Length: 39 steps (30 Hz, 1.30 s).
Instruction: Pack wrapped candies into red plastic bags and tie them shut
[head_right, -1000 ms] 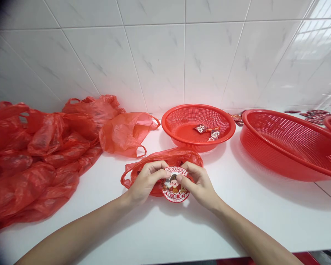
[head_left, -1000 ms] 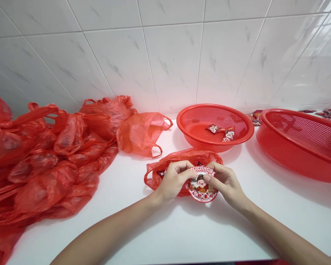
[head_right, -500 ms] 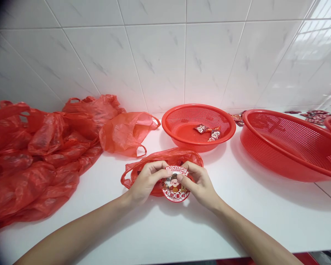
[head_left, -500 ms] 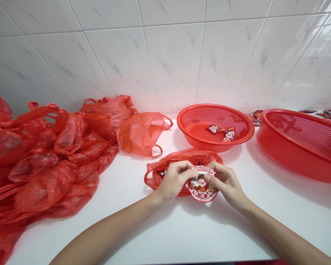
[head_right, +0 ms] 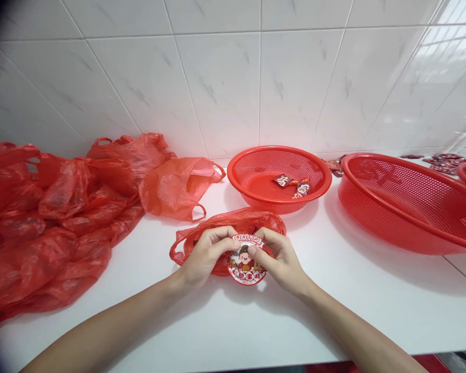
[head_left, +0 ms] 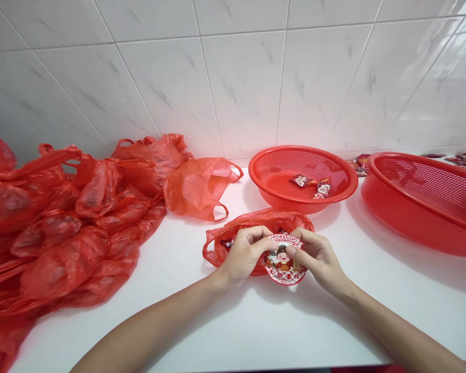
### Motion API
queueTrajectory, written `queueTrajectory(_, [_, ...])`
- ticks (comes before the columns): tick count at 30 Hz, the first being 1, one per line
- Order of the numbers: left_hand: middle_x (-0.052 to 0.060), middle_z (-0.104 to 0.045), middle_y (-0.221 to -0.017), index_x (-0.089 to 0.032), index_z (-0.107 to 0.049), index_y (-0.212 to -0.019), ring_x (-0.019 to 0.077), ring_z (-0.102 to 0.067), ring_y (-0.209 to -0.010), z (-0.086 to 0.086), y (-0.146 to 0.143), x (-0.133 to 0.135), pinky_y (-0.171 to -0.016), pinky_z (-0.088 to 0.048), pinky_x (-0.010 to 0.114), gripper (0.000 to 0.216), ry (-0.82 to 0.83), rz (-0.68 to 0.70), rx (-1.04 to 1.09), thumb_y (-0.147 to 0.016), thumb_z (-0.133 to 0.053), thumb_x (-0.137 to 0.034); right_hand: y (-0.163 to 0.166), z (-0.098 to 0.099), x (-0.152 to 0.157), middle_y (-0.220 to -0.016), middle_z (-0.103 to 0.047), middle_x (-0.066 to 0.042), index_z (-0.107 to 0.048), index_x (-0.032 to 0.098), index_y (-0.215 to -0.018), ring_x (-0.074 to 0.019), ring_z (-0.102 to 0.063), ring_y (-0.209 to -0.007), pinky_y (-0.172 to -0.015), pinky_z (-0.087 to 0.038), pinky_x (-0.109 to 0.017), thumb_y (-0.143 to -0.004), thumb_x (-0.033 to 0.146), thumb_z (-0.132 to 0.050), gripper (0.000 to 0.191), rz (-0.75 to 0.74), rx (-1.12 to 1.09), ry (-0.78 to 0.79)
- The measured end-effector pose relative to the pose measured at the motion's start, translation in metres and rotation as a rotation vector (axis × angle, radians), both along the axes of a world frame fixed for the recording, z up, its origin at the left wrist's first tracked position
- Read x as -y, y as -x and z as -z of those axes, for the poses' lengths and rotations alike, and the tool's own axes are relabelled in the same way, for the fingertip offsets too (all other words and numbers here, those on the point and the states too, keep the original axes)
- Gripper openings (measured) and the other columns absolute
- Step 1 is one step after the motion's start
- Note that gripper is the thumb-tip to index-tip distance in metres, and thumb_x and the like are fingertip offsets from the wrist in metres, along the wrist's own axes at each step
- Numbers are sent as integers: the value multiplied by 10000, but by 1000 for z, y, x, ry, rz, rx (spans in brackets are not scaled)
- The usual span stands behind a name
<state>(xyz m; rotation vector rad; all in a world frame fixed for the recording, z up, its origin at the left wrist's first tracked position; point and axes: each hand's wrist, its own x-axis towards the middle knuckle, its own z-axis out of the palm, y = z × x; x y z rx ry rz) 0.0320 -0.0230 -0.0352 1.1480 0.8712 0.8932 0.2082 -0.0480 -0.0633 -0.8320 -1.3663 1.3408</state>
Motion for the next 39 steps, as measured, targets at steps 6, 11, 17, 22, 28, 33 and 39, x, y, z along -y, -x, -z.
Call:
queueTrajectory(6, [-26,-604,-596,-162,-611,-628,94,-500,-565,0,0,0,-573,-399,234,179,-2,1,8,-694,-714,-293,0,-1,0,-721,-635,-6,-616,181,-790,-122,-561,-630,-557,-448,-220,-885,429,-724,287,15,8,-9])
queueTrajectory(11, [-22,-606,-608,-160,-606,-628,97,-506,-576,1,1,1,-588,-411,238,206,-2,-2,6,-701,-727,-310,0,0,0,-724,-635,-4,-621,176,-795,-115,-562,-634,-564,-449,-212,-885,425,-725,284,15,5,-7])
queueTrajectory(17, [-12,-609,-619,-160,-594,-631,105,-512,-588,0,1,1,-591,-411,241,239,-8,0,-18,-716,-730,-337,0,-1,1,-722,-641,-11,-620,179,-798,-127,-571,-637,-569,-461,-226,-885,439,-720,291,29,31,-23])
queueTrajectory(22, [-14,-600,-614,-161,-593,-634,105,-505,-584,-1,0,1,-587,-407,243,246,-5,-2,-17,-718,-732,-346,0,-1,1,-736,-659,-23,-619,187,-802,-143,-588,-649,-578,-479,-243,-884,456,-715,298,27,39,-16])
queueTrajectory(28, [-19,-594,-606,-163,-586,-628,103,-504,-579,0,0,1,-586,-407,241,233,-9,-1,-13,-717,-722,-330,-1,-1,0,-723,-649,-10,-624,182,-802,-126,-575,-631,-561,-456,-223,-886,438,-719,285,9,21,-10])
queueTrajectory(33, [-18,-596,-613,-159,-587,-629,101,-497,-584,-1,0,2,-586,-400,238,244,-8,-5,-16,-722,-726,-337,-1,-1,0,-725,-631,-9,-620,180,-799,-129,-558,-636,-565,-452,-230,-882,454,-718,302,23,34,-6])
queueTrajectory(39, [-22,-584,-605,-160,-584,-625,99,-483,-576,-1,0,2,-579,-389,240,265,-14,-4,-11,-720,-732,-359,1,-2,1,-713,-622,-8,-618,183,-791,-131,-550,-621,-541,-443,-230,-870,474,-724,319,36,48,-7])
